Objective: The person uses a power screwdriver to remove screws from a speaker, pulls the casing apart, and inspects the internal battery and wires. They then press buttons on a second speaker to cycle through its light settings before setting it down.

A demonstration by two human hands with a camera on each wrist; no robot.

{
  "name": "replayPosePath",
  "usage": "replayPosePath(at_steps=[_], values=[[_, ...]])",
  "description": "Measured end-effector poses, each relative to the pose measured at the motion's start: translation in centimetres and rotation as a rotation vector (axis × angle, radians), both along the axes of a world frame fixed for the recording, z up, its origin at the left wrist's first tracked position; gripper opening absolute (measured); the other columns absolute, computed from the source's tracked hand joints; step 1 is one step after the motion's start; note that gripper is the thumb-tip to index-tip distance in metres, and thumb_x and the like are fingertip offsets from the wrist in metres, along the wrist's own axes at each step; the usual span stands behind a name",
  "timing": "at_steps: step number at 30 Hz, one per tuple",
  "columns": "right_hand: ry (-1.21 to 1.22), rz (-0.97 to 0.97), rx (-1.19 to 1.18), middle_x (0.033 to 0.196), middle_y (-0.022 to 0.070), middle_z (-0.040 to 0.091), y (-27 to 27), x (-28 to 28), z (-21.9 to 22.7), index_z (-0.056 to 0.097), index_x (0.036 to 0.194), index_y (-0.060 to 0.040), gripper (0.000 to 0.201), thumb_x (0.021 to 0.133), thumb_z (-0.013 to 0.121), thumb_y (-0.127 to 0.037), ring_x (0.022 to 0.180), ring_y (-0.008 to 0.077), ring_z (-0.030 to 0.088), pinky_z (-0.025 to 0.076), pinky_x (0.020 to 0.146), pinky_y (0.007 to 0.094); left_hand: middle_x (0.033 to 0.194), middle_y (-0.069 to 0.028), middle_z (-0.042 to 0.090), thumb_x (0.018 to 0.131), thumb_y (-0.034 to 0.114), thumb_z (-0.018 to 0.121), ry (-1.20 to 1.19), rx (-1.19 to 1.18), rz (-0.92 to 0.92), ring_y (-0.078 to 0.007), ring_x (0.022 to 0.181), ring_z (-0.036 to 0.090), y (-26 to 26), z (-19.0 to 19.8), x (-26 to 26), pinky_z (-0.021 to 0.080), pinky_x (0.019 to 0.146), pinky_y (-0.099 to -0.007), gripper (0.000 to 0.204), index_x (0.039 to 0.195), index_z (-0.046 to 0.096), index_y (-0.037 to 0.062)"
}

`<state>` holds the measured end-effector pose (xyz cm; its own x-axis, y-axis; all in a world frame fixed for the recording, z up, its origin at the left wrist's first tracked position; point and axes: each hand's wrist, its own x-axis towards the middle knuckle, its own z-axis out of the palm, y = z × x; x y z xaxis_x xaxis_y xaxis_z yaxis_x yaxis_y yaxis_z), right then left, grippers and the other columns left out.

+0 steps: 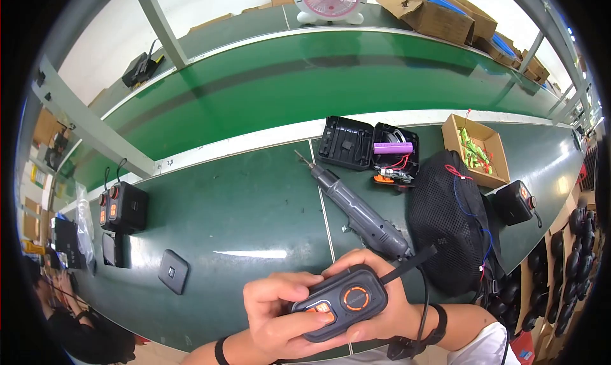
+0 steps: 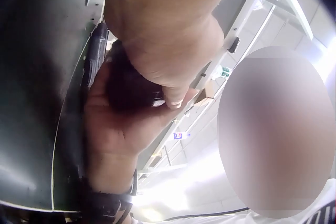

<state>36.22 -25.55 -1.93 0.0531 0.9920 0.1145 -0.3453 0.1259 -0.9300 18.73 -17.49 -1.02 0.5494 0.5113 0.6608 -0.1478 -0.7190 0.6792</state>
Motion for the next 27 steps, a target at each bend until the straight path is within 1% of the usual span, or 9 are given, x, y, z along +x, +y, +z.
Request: replayPosePath(at_steps=[5, 18, 20, 21, 22, 23, 24, 25, 27], values=[[-0.027, -0.017, 0.044, 0.116, 0.0082, 0.064, 0.0, 0.1, 0.1, 0.055, 0.127, 0.0007, 0.08, 0.068, 0.098, -0.029, 0.107, 0.0131, 0.063, 0.051, 0.092, 0.0294, 0.123, -0.0139, 0.037, 0.07, 0.016, 0.096, -0.055, 0.076, 0.006, -0.0333, 0.106, 0.067, -0.1, -0.7, -0.5, 0.067, 0.085, -0.0396, 0.07, 0.124, 0.051, 0.0196], [-0.022, -0.036, -0.002, 0.115, 0.0081, 0.063, -0.1, 0.2, 0.0, 0.056, 0.126, -0.0007, 0.08, 0.066, 0.1, -0.028, 0.106, 0.0144, 0.062, 0.05, 0.093, 0.0303, 0.122, -0.0148, 0.039, 0.075, 0.021, 0.094, -0.052, 0.124, 0.0, -0.0352, 0.107, 0.067, 0.4, -1.0, 0.2, 0.066, 0.084, -0.0418, 0.069, 0.127, 0.049, 0.0168], [-0.03, -0.007, 0.014, 0.118, 0.0097, 0.062, 0.0, 0.1, -0.1, 0.055, 0.127, -0.0011, 0.081, 0.065, 0.1, -0.028, 0.109, 0.0164, 0.062, 0.05, 0.094, 0.0316, 0.129, -0.017, 0.04, 0.08, 0.039, 0.089, -0.214, -0.123, -0.103, -0.0323, 0.111, 0.066, 0.5, -1.4, 0.4, 0.062, 0.086, -0.0394, 0.074, 0.13, 0.043, 0.0096], [-0.077, -0.087, 0.109, 0.122, 0.0122, 0.059, 0.1, -0.2, -0.5, 0.055, 0.127, -0.0018, 0.083, 0.064, 0.101, -0.03, 0.112, 0.0197, 0.061, 0.05, 0.096, 0.0337, 0.143, -0.0223, 0.037, 0.087, 0.065, 0.071, -0.301, -0.178, -0.089, -0.0321, 0.121, 0.061, 0.2, -2.2, 1.2, 0.055, 0.098, -0.0414, 0.088, 0.138, 0.035, 0.0025], [-0.123, -0.166, 0.206, 0.127, 0.0146, 0.057, 0.2, -0.4, -0.7, 0.055, 0.126, -0.0025, 0.085, 0.062, 0.102, -0.032, 0.115, 0.023, 0.06, 0.05, 0.098, 0.0358, 0.143, -0.0223, 0.037, 0.087, 0.065, 0.071, -0.307, -0.172, -0.081, -0.0321, 0.121, 0.061, 0.0, -1.9, 1.2, 0.055, 0.098, -0.0414, 0.088, 0.138, 0.035, 0.0025], [-0.178, -0.204, 0.212, 0.129, 0.0169, 0.052, 0.0, -0.3, -0.7, 0.056, 0.125, -0.0037, 0.09, 0.056, 0.103, -0.037, 0.121, 0.0296, 0.057, 0.049, 0.101, 0.0399, 0.148, -0.0247, 0.034, 0.09, 0.071, 0.06, -0.184, -0.37, -0.091, -0.0334, 0.127, 0.057, -0.4, -1.2, 1.0, 0.05, 0.104, -0.0433, 0.091, 0.141, 0.032, 0.001], [-0.183, -0.195, 0.217, 0.129, 0.0169, 0.052, 0.1, -0.2, -0.7, 0.056, 0.125, -0.0037, 0.09, 0.056, 0.103, -0.037, 0.121, 0.0296, 0.057, 0.049, 0.101, 0.0399, 0.153, -0.0271, 0.031, 0.092, 0.077, 0.049, -0.06, -0.567, -0.101, -0.0348, 0.132, 0.053, -0.8, -0.7, 0.8, 0.045, 0.109, -0.0452, 0.096, 0.144, 0.029, -0.0006], [-0.327, -0.302, 0.309, 0.127, 0.0162, 0.052, 0.2, -0.1, -0.5, 0.056, 0.124, -0.0037, 0.092, 0.055, 0.104, -0.038, 0.121, 0.0304, 0.057, 0.049, 0.101, 0.0405, 0.159, -0.0305, 0.025, 0.098, 0.073, 0.041, -0.019, -0.632, -0.187, -0.0363, 0.14, 0.044, -0.9, -0.5, 0.8, 0.038, 0.115, -0.0483, 0.091, 0.149, 0.024, -0.0013], [-0.531, -0.447, 0.405, 0.122, 0.0144, 0.051, 0.1, -0.1, -0.2, 0.056, 0.123, -0.0048, 0.094, 0.051, 0.105, -0.041, 0.123, 0.0327, 0.056, 0.05, 0.1, 0.0422, 0.158, -0.0311, 0.026, 0.1, 0.067, 0.041, -0.021, -0.711, -0.218, -0.0362, 0.14, 0.044, -1.2, -0.3, 0.7, 0.039, 0.115, -0.0484, 0.086, 0.149, 0.022, -0.0014]])
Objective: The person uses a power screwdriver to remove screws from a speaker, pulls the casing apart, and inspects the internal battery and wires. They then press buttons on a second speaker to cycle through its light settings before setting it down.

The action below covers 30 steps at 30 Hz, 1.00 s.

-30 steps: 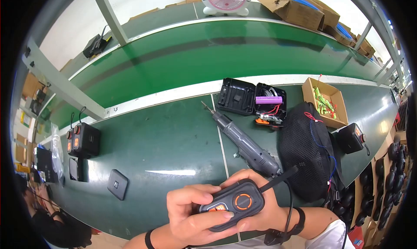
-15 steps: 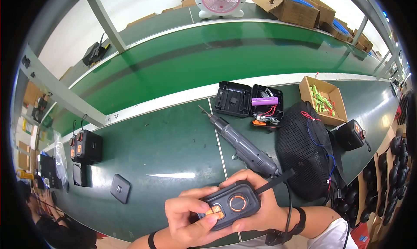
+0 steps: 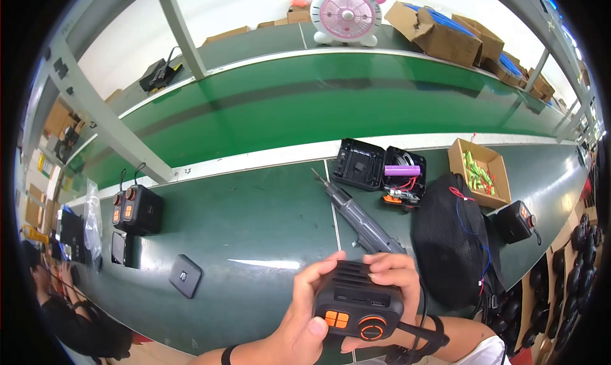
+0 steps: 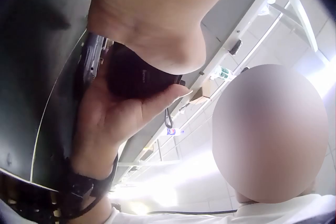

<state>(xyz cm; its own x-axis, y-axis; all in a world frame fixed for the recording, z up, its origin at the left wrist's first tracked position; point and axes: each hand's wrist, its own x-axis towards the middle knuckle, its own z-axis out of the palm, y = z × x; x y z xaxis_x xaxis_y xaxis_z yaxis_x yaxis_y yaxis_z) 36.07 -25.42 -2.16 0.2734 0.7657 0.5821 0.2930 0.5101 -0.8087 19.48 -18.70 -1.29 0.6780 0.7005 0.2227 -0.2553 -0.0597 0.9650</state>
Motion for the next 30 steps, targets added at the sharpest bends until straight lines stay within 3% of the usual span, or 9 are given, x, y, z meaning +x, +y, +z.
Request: replayPosePath(at_steps=[4, 9, 12, 17, 19, 20, 26, 28, 30], values=[[-0.272, -0.069, 0.062, 0.128, 0.0177, 0.043, -0.3, 0.1, -1.0, 0.044, 0.127, -0.0076, 0.107, 0.049, 0.103, -0.051, 0.127, 0.0344, 0.051, 0.047, 0.106, 0.0465, 0.159, -0.0356, 0.024, 0.102, 0.053, 0.047, -0.076, -0.046, -0.019, -0.0372, 0.141, 0.043, 0.0, -0.6, -0.1, 0.037, 0.116, -0.0496, 0.072, 0.146, 0.021, 0.001], [-0.153, 0.005, 0.096, 0.133, 0.0231, 0.043, -0.3, -1.2, -1.6, 0.036, 0.129, -0.0087, 0.108, 0.053, 0.103, -0.045, 0.129, 0.0367, 0.05, 0.043, 0.111, 0.0507, 0.159, -0.0411, 0.018, 0.099, 0.042, 0.058, -0.274, 0.122, -0.008, -0.04, 0.14, 0.043, 1.1, -1.1, 0.0, 0.036, 0.115, -0.0523, 0.066, 0.14, 0.022, 0.0056], [0.038, 0.233, -0.003, 0.151, 0.0349, 0.033, -0.6, -1.0, -0.8, 0.035, 0.127, -0.0047, 0.096, 0.067, 0.095, -0.05, 0.14, 0.0421, 0.043, 0.035, 0.117, 0.052, 0.157, -0.0433, 0.021, 0.096, 0.035, 0.064, -0.19, 0.399, -0.033, -0.0424, 0.137, 0.045, 2.7, -0.4, -1.1, 0.036, 0.113, -0.0524, 0.066, 0.14, 0.024, 0.006], [0.227, 0.529, -0.323, 0.154, 0.0273, 0.035, -0.3, -0.8, 1.2, 0.025, 0.151, -0.0013, 0.119, 0.067, 0.095, -0.048, 0.143, 0.0377, 0.04, 0.033, 0.118, 0.0489, 0.156, -0.0399, 0.028, 0.097, 0.039, 0.063, 0.157, 0.547, -0.024, -0.0448, 0.135, 0.048, 2.9, 0.7, -3.4, 0.038, 0.113, -0.0503, 0.059, 0.138, 0.042, 0.0023], [0.217, 0.493, -0.396, 0.152, 0.0215, 0.044, -0.6, -1.2, 2.6, 0.031, 0.157, -0.0014, 0.089, 0.091, 0.076, -0.04, 0.143, 0.0333, 0.044, 0.035, 0.116, 0.0407, 0.156, -0.0383, 0.03, 0.098, 0.042, 0.062, 0.219, 0.558, -0.05, -0.0455, 0.134, 0.049, 2.7, 0.3, -3.4, 0.039, 0.113, -0.0499, 0.059, 0.137, 0.048, 0.0002], [0.087, 0.588, -0.59, 0.167, 0.0229, 0.015, -0.5, -0.4, 2.5, 0.0, 0.162, 0.0032, 0.112, 0.092, 0.074, -0.045, 0.155, 0.0329, 0.019, 0.018, 0.124, 0.0413, 0.157, -0.0374, 0.029, 0.099, 0.043, 0.06, 0.209, 0.572, -0.051, -0.0458, 0.134, 0.049, 2.4, 0.3, -3.1, 0.04, 0.112, -0.0503, 0.059, 0.138, 0.05, -0.0007], [0.182, 0.469, -0.584, 0.161, 0.0245, 0.028, -1.0, -1.3, 1.9, 0.012, 0.16, 0.0045, 0.1, 0.095, 0.069, -0.046, 0.149, 0.0332, 0.03, 0.024, 0.121, 0.0409, 0.155, -0.0334, 0.038, 0.099, 0.028, 0.062, 0.148, 0.398, 0.096, -0.0451, 0.135, 0.052, 1.1, 1.8, -1.8, 0.048, 0.106, -0.0474, 0.046, 0.136, 0.058, 0.0008], [0.196, 0.462, -0.602, 0.159, 0.0249, 0.03, -1.0, -1.3, 1.8, 0.015, 0.159, 0.0049, 0.098, 0.096, 0.068, -0.048, 0.147, 0.0332, 0.033, 0.026, 0.121, 0.0408, 0.132, -0.0269, 0.056, 0.097, 0.021, 0.057, 0.25, 0.449, 0.238, -0.0473, 0.127, 0.054, 0.5, 2.6, -1.6, 0.042, 0.109, -0.0488, 0.041, 0.133, 0.053, 0.0018], [0.1, 0.4, -0.583, 0.155, 0.0262, 0.034, -1.0, -1.3, 1.7, 0.023, 0.156, 0.0059, 0.093, 0.096, 0.066, -0.051, 0.143, 0.0365, 0.038, 0.029, 0.119, 0.0432, 0.142, -0.0311, 0.047, 0.097, 0.021, 0.056, 0.305, 0.375, 0.135, -0.0507, 0.135, 0.045, 0.4, 2.7, -2.3, 0.036, 0.114, -0.0506, 0.049, 0.14, 0.047, -0.0004]])
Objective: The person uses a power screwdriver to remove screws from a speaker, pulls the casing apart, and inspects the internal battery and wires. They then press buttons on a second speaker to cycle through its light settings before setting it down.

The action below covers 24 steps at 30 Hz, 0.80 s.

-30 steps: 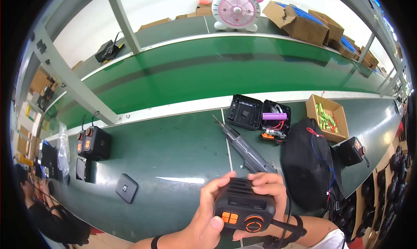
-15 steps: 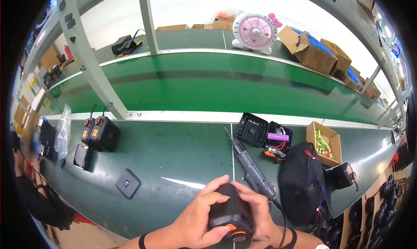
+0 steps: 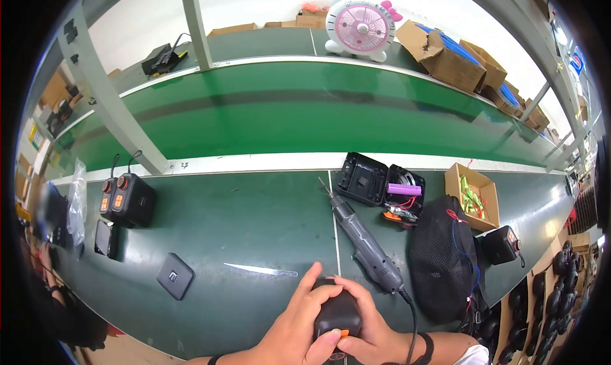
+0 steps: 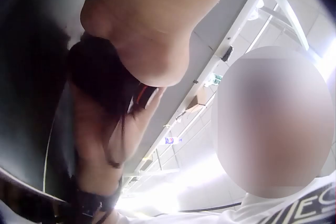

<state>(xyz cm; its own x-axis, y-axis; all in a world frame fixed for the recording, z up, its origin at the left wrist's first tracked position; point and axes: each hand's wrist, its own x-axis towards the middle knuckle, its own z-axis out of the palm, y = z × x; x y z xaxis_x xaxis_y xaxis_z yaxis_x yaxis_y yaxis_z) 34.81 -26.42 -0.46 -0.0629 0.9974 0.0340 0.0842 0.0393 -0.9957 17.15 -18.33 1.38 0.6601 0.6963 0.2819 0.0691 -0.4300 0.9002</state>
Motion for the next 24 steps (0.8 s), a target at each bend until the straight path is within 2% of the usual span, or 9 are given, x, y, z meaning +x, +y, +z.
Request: replayPosePath(at_steps=[1, 3, 5, 8, 10, 13, 18, 22, 24], values=[[-0.002, -0.009, -0.005, 0.155, 0.0262, 0.034, 0.0, 0.1, -0.1, 0.023, 0.156, 0.0059, 0.093, 0.096, 0.066, -0.051, 0.143, 0.0365, 0.038, 0.029, 0.119, 0.0432, 0.152, -0.0353, 0.037, 0.097, 0.022, 0.056, 0.064, -0.089, -0.068, -0.0541, 0.144, 0.036, 0.0, -0.1, -0.2, 0.029, 0.12, -0.0524, 0.058, 0.147, 0.04, -0.0026], [-0.283, -0.082, 0.207, 0.152, 0.0277, 0.037, 0.3, 0.4, -0.5, 0.03, 0.153, 0.0064, 0.091, 0.095, 0.066, -0.053, 0.141, 0.0413, 0.04, 0.03, 0.118, 0.0473, 0.15, -0.0357, 0.039, 0.097, 0.025, 0.057, 0.027, -0.088, -0.101, -0.054, 0.141, 0.039, 0.1, -0.6, 0.0, 0.032, 0.118, -0.0522, 0.058, 0.146, 0.041, -0.0022], [-0.257, -0.112, 0.2, 0.15, 0.0287, 0.039, 0.3, 0.1, -0.1, 0.033, 0.152, 0.0066, 0.093, 0.092, 0.068, -0.055, 0.14, 0.0442, 0.041, 0.03, 0.117, 0.0501, 0.148, -0.0361, 0.04, 0.097, 0.027, 0.059, 0.01, -0.075, -0.089, -0.0539, 0.139, 0.041, 0.5, -0.9, -0.3, 0.035, 0.116, -0.052, 0.057, 0.144, 0.043, -0.0017], [-0.22, -0.08, 0.276, 0.152, 0.0281, 0.038, 0.6, 0.6, 0.0, 0.035, 0.15, 0.0061, 0.104, 0.081, 0.079, -0.059, 0.141, 0.0415, 0.04, 0.029, 0.118, 0.05, 0.145, -0.0361, 0.042, 0.096, 0.033, 0.065, -0.134, 0.05, -0.205, -0.0547, 0.135, 0.044, 1.3, -2.0, 0.1, 0.039, 0.113, -0.0526, 0.063, 0.144, 0.042, -0.0012], [-0.2, -0.079, 0.239, 0.153, 0.0255, 0.037, 0.6, 0.9, 0.0, 0.031, 0.152, 0.0055, 0.114, 0.074, 0.086, -0.057, 0.142, 0.0375, 0.039, 0.029, 0.118, 0.0469, 0.148, -0.0373, 0.037, 0.094, 0.032, 0.067, -0.133, 0.038, -0.236, -0.0568, 0.133, 0.044, 0.7, -2.5, 0.5, 0.039, 0.113, -0.0533, 0.068, 0.145, 0.037, -0.0015], [0.017, -0.073, 0.042, 0.153, 0.0201, 0.038, 0.4, 0.8, 0.1, 0.024, 0.154, 0.0056, 0.124, 0.069, 0.093, -0.051, 0.143, 0.0299, 0.04, 0.03, 0.118, 0.0424, 0.152, -0.0399, 0.029, 0.093, 0.033, 0.067, -0.122, 0.028, -0.288, -0.0589, 0.134, 0.042, 0.6, -2.8, 0.6, 0.038, 0.113, -0.0542, 0.072, 0.146, 0.033, -0.0022], [-0.052, -0.086, 0.115, 0.151, 0.0192, 0.041, 0.7, 0.9, 0.5, 0.027, 0.154, 0.0054, 0.126, 0.064, 0.097, -0.048, 0.139, 0.0303, 0.044, 0.033, 0.117, 0.0428, 0.158, -0.0417, 0.02, 0.096, 0.028, 0.064, -0.049, 0.136, -0.316, -0.0596, 0.138, 0.039, 0.6, -1.9, 0.2, 0.037, 0.116, -0.0542, 0.069, 0.147, 0.032, -0.0051], [-0.247, -0.099, 0.179, 0.145, 0.0204, 0.047, 0.8, 1.4, 0.8, 0.036, 0.149, 0.0055, 0.121, 0.061, 0.097, -0.05, 0.133, 0.0318, 0.05, 0.039, 0.112, 0.0435, 0.158, -0.0404, 0.023, 0.096, 0.02, 0.063, 0.049, 0.172, -0.346, -0.0567, 0.141, 0.038, 1.0, 0.0, -0.5, 0.038, 0.117, -0.0526, 0.062, 0.146, 0.037, -0.0065], [-0.277, -0.11, 0.194, 0.142, 0.0209, 0.049, 0.9, 1.5, 0.8, 0.04, 0.147, 0.0051, 0.117, 0.06, 0.097, -0.051, 0.131, 0.0331, 0.052, 0.04, 0.111, 0.044, 0.156, -0.0376, 0.032, 0.093, 0.014, 0.064, 0.004, 0.321, -0.29, -0.0533, 0.141, 0.042, 1.0, 0.0, -0.5, 0.042, 0.115, -0.0516, 0.055, 0.141, 0.046, -0.0077]])
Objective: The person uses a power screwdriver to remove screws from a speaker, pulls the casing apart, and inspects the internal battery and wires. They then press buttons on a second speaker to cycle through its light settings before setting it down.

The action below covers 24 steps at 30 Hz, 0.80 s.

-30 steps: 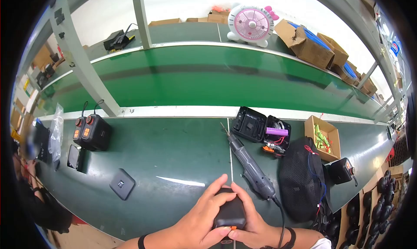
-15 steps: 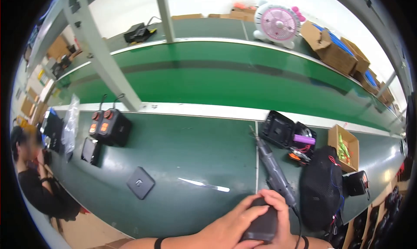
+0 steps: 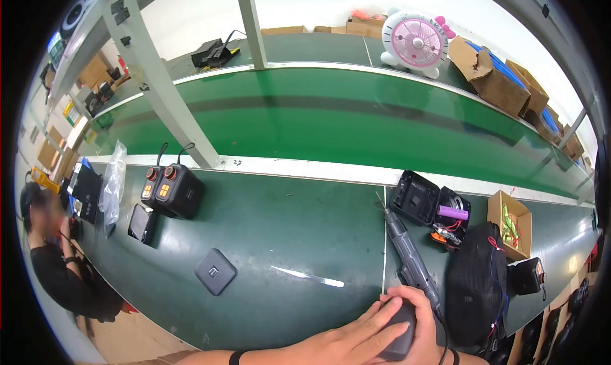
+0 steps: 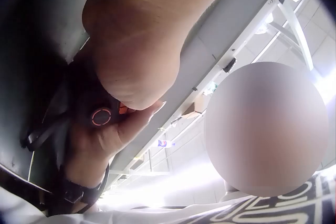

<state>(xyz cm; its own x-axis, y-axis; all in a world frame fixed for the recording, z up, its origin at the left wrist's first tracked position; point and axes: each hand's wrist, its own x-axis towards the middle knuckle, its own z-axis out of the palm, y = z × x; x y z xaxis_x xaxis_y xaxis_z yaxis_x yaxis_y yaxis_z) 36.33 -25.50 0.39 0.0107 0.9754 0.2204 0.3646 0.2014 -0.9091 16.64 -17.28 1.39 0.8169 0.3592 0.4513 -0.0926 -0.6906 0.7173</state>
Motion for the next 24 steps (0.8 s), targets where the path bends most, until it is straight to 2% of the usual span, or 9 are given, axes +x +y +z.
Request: replayPosePath(at_steps=[1, 2, 4, 6, 7, 10, 17, 19, 24], values=[[-0.033, -0.003, 0.016, 0.139, 0.0215, 0.051, 0.1, 0.1, 0.0, 0.045, 0.144, 0.0047, 0.114, 0.06, 0.097, -0.052, 0.128, 0.0344, 0.053, 0.042, 0.109, 0.0445, 0.156, -0.0376, 0.032, 0.093, 0.014, 0.064, 0.001, -0.003, -0.007, -0.0533, 0.141, 0.042, -0.2, -0.2, 0.0, 0.042, 0.115, -0.0516, 0.055, 0.141, 0.046, -0.0077], [-0.057, -0.038, 0.03, 0.133, 0.0229, 0.054, 0.1, -0.2, 0.2, 0.051, 0.137, 0.0031, 0.106, 0.058, 0.096, -0.053, 0.123, 0.0371, 0.056, 0.044, 0.105, 0.0461, 0.154, -0.0354, 0.038, 0.092, 0.013, 0.064, -0.023, -0.025, 0.02, -0.0524, 0.139, 0.045, -0.6, -0.4, 0.0, 0.044, 0.114, -0.0509, 0.051, 0.137, 0.051, -0.0083], [-0.089, -0.047, 0.052, 0.133, 0.0237, 0.055, 0.1, -0.2, 0.2, 0.053, 0.135, 0.0026, 0.104, 0.058, 0.096, -0.053, 0.122, 0.0379, 0.056, 0.045, 0.105, 0.0467, 0.152, -0.0332, 0.043, 0.091, 0.012, 0.065, -0.045, -0.048, 0.042, -0.0516, 0.137, 0.048, -0.9, -0.6, 0.1, 0.046, 0.113, -0.0502, 0.047, 0.133, 0.055, -0.0089], [-0.112, -0.068, 0.09, 0.131, 0.0258, 0.056, 0.2, -0.4, 0.3, 0.057, 0.128, 0.0013, 0.096, 0.057, 0.096, -0.05, 0.119, 0.0396, 0.058, 0.046, 0.102, 0.0482, 0.143, -0.0291, 0.055, 0.091, 0.009, 0.064, -0.08, -0.04, 0.086, -0.047, 0.13, 0.057, -0.9, -0.4, 0.1, 0.05, 0.11, -0.0493, 0.038, 0.125, 0.062, -0.0084], [-0.111, -0.073, 0.09, 0.131, 0.0258, 0.056, 0.2, -0.4, 0.3, 0.057, 0.128, 0.0013, 0.096, 0.057, 0.096, -0.05, 0.119, 0.0396, 0.058, 0.046, 0.102, 0.0482, 0.143, -0.0291, 0.055, 0.091, 0.009, 0.064, -0.079, -0.039, 0.081, -0.047, 0.13, 0.057, -1.0, -0.5, 0.1, 0.05, 0.11, -0.0493, 0.038, 0.125, 0.062, -0.0084], [-0.096, -0.097, 0.1, 0.129, 0.0269, 0.056, 0.0, -0.7, 0.2, 0.057, 0.124, -0.001, 0.09, 0.058, 0.096, -0.047, 0.115, 0.04, 0.059, 0.048, 0.098, 0.0479, 0.127, -0.0254, 0.067, 0.09, 0.002, 0.06, -0.096, -0.011, 0.085, -0.0371, 0.124, 0.064, -1.1, -0.2, 0.2, 0.05, 0.111, -0.0507, 0.028, 0.114, 0.069, -0.0085], [-0.091, -0.119, 0.138, 0.126, 0.0266, 0.057, 0.4, -0.8, 0.3, 0.059, 0.121, -0.004, 0.079, 0.06, 0.095, -0.038, 0.113, 0.0419, 0.059, 0.05, 0.094, 0.0483, 0.12, -0.0216, 0.071, 0.086, -0.003, 0.06, -0.161, -0.101, 0.09, -0.0337, 0.118, 0.069, -1.5, -1.3, 0.6, 0.053, 0.107, -0.0508, 0.027, 0.11, 0.072, -0.0079], [-0.099, -0.138, 0.141, 0.126, 0.0268, 0.058, 0.4, -0.9, 0.3, 0.061, 0.12, -0.0051, 0.072, 0.064, 0.094, -0.035, 0.115, 0.0431, 0.059, 0.05, 0.093, 0.0486, 0.12, -0.0217, 0.071, 0.085, -0.005, 0.06, -0.144, -0.139, 0.09, -0.0336, 0.117, 0.069, -1.2, -1.0, 0.7, 0.054, 0.107, -0.0508, 0.028, 0.11, 0.072, -0.0077], [-0.06, -0.139, 0.134, 0.126, 0.0267, 0.058, 0.7, -0.6, 0.0, 0.061, 0.119, -0.0045, 0.07, 0.064, 0.094, -0.032, 0.115, 0.0432, 0.059, 0.05, 0.093, 0.0482, 0.12, -0.0218, 0.071, 0.081, -0.008, 0.058, -0.102, -0.222, 0.079, -0.0338, 0.117, 0.069, -1.1, -0.3, 1.1, 0.053, 0.107, -0.0512, 0.032, 0.109, 0.072, -0.0073]])
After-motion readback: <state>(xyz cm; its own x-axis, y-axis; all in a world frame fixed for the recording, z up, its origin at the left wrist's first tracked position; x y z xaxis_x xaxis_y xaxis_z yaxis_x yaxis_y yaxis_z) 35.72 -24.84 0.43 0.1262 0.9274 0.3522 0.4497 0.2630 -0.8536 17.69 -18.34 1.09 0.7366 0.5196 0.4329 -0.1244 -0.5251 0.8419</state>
